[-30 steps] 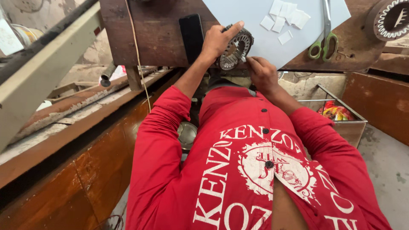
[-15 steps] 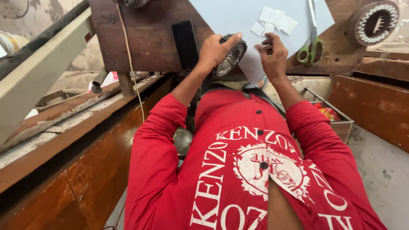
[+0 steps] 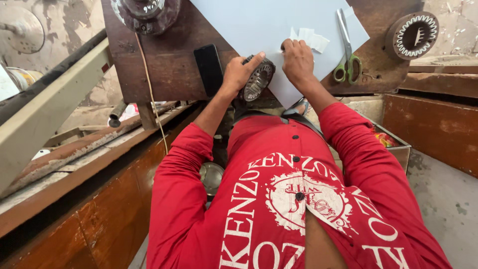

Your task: The person cuts small white paper pieces using scissors and places them into the slots of a circular metal motor stator. They repeatedly pick up the stator, insert the paper, and adjust the pieces while working at a cluttered workbench.

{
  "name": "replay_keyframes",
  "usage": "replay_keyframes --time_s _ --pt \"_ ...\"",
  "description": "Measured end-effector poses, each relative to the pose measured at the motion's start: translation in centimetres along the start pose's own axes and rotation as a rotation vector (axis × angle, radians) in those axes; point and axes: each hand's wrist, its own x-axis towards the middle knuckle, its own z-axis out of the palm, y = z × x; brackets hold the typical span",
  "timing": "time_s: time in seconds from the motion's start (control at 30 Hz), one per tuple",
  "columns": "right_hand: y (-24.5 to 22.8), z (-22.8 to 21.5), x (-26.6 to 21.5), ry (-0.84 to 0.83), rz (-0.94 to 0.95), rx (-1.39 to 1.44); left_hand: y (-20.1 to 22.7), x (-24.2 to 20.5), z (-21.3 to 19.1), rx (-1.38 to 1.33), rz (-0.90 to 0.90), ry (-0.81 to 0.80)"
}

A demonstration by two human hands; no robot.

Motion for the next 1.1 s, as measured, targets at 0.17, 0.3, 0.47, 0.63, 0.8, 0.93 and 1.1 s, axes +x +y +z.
replay_keyframes --time_s 0.17,0.3,0.47,0.63,0.8,0.93,1.1 --pt "0.5 -0.9 -3.3 0.098 0.254 0.472 -0.6 0.1 -0.2 -0.105 0.001 -0.01" --pt "-0.6 -2.5 -6.9 0.069 0.223 0.792 -0.7 0.4 0.1 -0.073 -0.021 -0.033" --pt "-3.2 -2.6 -10.1 0.093 -0.026 0.594 -0.6 0.5 -0.1 -0.115 -0.007 -0.031" --pt "-4.4 -1.2 -9.6 0.105 -0.236 0.528 -0.6 0.2 -0.3 -0.198 -0.032 -0.048" --pt "-4.7 -0.9 -8.6 0.11 -0.313 0.551 -0.7 0.2 -0.1 -0.181 -0.028 -0.035" --pt "-5.3 -1.2 -8.4 0.089 -0.318 0.602 -0.7 0.2 -0.2 -0.177 -0.016 -0.045" --pt "-6.1 -1.8 -8.5 0.131 -0.162 0.631 -0.7 -0.1 -0.3 -0.245 -0.032 -0.066"
